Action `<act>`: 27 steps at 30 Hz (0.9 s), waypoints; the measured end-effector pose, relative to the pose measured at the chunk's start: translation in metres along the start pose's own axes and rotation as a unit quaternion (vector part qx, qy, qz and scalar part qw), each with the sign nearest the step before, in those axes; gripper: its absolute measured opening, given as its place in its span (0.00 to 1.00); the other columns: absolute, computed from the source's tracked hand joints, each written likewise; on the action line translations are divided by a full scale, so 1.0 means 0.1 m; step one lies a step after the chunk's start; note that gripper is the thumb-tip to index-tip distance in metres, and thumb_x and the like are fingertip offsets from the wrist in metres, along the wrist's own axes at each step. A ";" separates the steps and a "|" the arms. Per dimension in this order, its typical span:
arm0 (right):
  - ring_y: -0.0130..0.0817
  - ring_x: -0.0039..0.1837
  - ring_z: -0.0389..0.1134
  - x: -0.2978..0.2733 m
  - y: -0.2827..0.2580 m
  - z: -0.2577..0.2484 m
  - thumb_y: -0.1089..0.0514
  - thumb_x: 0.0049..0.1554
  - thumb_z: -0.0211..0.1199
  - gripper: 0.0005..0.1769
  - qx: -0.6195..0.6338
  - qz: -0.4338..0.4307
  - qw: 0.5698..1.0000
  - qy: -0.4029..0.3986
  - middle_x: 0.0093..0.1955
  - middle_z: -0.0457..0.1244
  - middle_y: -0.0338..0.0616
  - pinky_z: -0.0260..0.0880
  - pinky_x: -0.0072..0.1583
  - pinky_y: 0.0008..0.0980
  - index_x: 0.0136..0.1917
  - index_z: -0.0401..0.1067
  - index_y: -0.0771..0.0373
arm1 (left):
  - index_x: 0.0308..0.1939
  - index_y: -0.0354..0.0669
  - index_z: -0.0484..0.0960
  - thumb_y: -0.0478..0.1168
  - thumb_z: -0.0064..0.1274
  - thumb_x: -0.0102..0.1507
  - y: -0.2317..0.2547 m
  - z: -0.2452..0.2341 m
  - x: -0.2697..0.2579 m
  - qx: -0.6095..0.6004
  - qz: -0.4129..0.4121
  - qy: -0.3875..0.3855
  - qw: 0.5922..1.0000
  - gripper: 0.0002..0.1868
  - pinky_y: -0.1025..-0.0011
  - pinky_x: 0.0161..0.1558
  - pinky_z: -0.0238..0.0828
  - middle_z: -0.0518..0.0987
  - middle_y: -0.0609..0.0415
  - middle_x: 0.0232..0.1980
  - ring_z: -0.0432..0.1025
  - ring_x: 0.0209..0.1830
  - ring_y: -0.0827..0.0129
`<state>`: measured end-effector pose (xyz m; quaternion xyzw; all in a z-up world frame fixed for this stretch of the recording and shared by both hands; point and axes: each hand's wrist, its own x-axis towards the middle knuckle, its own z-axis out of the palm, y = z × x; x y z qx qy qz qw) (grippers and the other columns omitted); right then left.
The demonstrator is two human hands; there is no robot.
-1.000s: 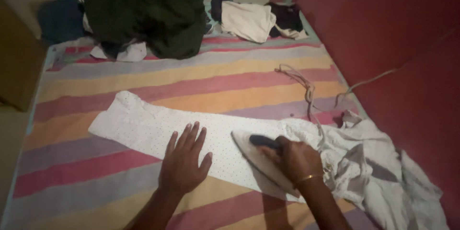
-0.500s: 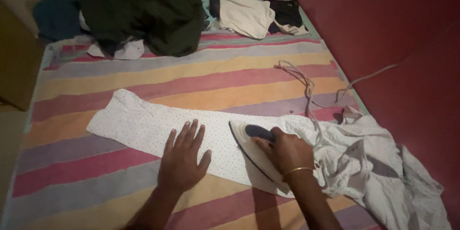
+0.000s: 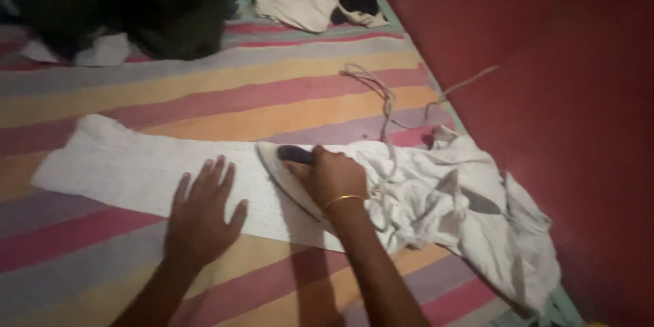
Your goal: The person irons a white polka-dotted garment laid out on a striped bedsheet. They use an electric iron to smooth the fabric, repeatedly moving the iron back and forth while holding the garment with the other hand. The garment remains on the bed throughout the clip.
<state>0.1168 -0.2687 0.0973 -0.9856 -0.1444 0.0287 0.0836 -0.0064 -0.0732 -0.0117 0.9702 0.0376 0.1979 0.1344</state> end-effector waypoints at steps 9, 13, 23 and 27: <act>0.53 0.43 0.74 0.10 -0.13 -0.05 0.27 0.53 0.63 0.30 0.031 0.030 0.999 0.025 0.37 0.70 0.52 0.74 0.43 0.50 0.46 0.76 0.57 | 0.73 0.36 0.62 0.57 0.44 0.62 0.07 -0.07 0.00 0.014 -0.015 -0.008 1.000 0.40 0.50 0.75 0.44 0.61 0.44 0.77 0.54 0.79 0.56; 0.51 0.38 0.74 -0.08 -0.05 0.04 0.26 0.53 0.62 0.32 0.001 -0.027 0.999 0.022 0.33 0.69 0.50 0.73 0.39 0.50 0.46 0.76 0.57 | 0.72 0.35 0.63 0.56 0.45 0.61 0.07 -0.05 0.01 0.002 -0.001 0.020 1.000 0.40 0.49 0.73 0.45 0.62 0.42 0.77 0.55 0.77 0.55; 0.52 0.38 0.74 0.09 0.30 -0.07 0.23 0.52 0.61 0.34 -0.054 0.070 0.993 0.074 0.33 0.69 0.52 0.74 0.39 0.48 0.44 0.78 0.57 | 0.71 0.34 0.63 0.55 0.47 0.61 0.08 -0.09 0.04 -0.001 -0.007 0.022 1.000 0.40 0.50 0.73 0.45 0.62 0.42 0.75 0.55 0.76 0.55; 0.51 0.39 0.75 -0.03 0.24 -0.07 0.24 0.53 0.59 0.34 -0.023 0.105 0.994 0.026 0.34 0.70 0.51 0.75 0.40 0.49 0.46 0.78 0.56 | 0.71 0.35 0.63 0.55 0.47 0.61 0.09 -0.10 0.01 -0.002 -0.007 0.020 1.000 0.39 0.50 0.74 0.45 0.63 0.42 0.76 0.55 0.77 0.55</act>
